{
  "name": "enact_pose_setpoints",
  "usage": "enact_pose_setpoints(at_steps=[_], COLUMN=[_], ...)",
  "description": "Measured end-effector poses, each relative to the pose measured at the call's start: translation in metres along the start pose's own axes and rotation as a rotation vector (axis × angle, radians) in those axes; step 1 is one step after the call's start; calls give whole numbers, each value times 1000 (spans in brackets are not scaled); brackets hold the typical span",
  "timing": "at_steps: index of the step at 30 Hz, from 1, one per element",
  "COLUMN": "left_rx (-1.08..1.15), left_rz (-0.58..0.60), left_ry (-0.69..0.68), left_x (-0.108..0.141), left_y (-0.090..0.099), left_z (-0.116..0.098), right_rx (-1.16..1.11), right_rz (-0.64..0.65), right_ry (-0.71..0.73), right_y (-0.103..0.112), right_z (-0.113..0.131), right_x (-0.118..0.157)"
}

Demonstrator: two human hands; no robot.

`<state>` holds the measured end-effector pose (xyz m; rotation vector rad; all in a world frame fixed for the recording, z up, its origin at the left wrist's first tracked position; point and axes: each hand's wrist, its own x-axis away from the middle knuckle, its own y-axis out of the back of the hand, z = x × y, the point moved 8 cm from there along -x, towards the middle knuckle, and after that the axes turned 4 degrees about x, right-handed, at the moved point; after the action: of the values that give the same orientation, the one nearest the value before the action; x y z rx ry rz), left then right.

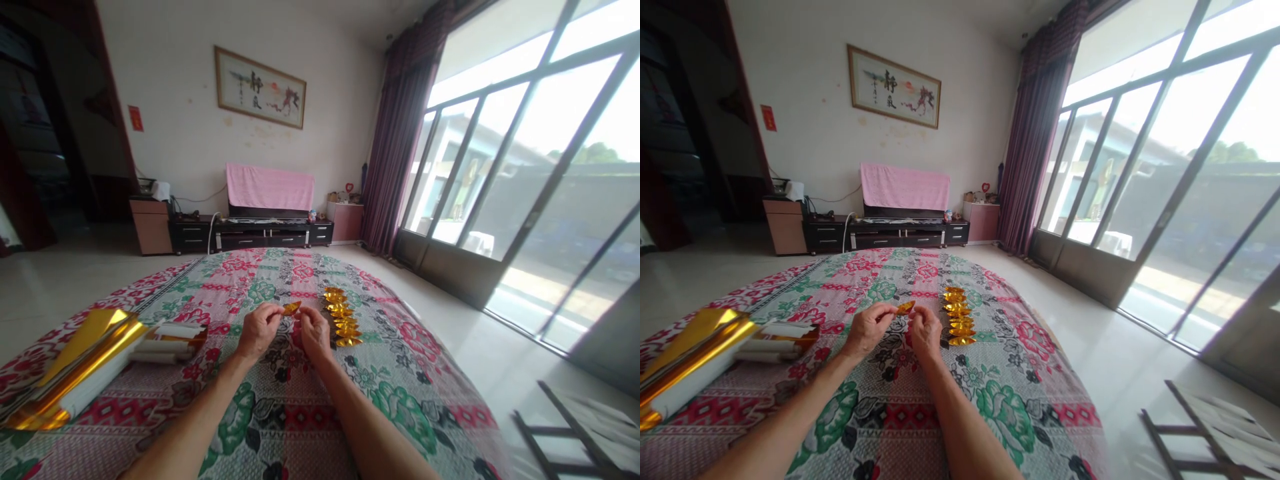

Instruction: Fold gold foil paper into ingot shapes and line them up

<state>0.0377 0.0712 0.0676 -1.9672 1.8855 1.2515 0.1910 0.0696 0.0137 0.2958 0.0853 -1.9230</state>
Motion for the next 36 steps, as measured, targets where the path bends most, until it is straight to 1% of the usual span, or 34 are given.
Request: enact_pose_setpoints(at_steps=[5,7,9,12,14,17,19,22,27,31,36], left_rx=[-62,-92,-112,-134,-150,-161,-185,-228,-287,-326,-382], left_rz=[-1,10,14,27,47,57,69,100,126,139,187], left_ry=[21,21,23,14,4,-23,-50,-78,-92,-107,-163], left_x=[-8,-18,-32,-55,-70,-88,-97,-107,-116,-123,-131], left_y=[-10,-17,-28,-51,-72,-102,-119,-141,-163,-171,-178], left_z=[6,8,7,1,-5,-11,-12,-8,3,7,6], right_rx=[1,-12,-6,47,80,52,21,-38,-74,-70,13], right_rz=[-36,-80,-122,-191,-249,-279,-259,-190,-119,-73,-32], right_ry=[34,58,89,152,149,132,81,23,3,37,48], right_y=[8,20,36,67,90,118,129,133,129,125,117], right_z=[10,18,25,34,33,24,11,-9,-30,-36,-44], right_x=[-11,-20,-33,-56,-73,-97,-110,-124,-139,-145,-152])
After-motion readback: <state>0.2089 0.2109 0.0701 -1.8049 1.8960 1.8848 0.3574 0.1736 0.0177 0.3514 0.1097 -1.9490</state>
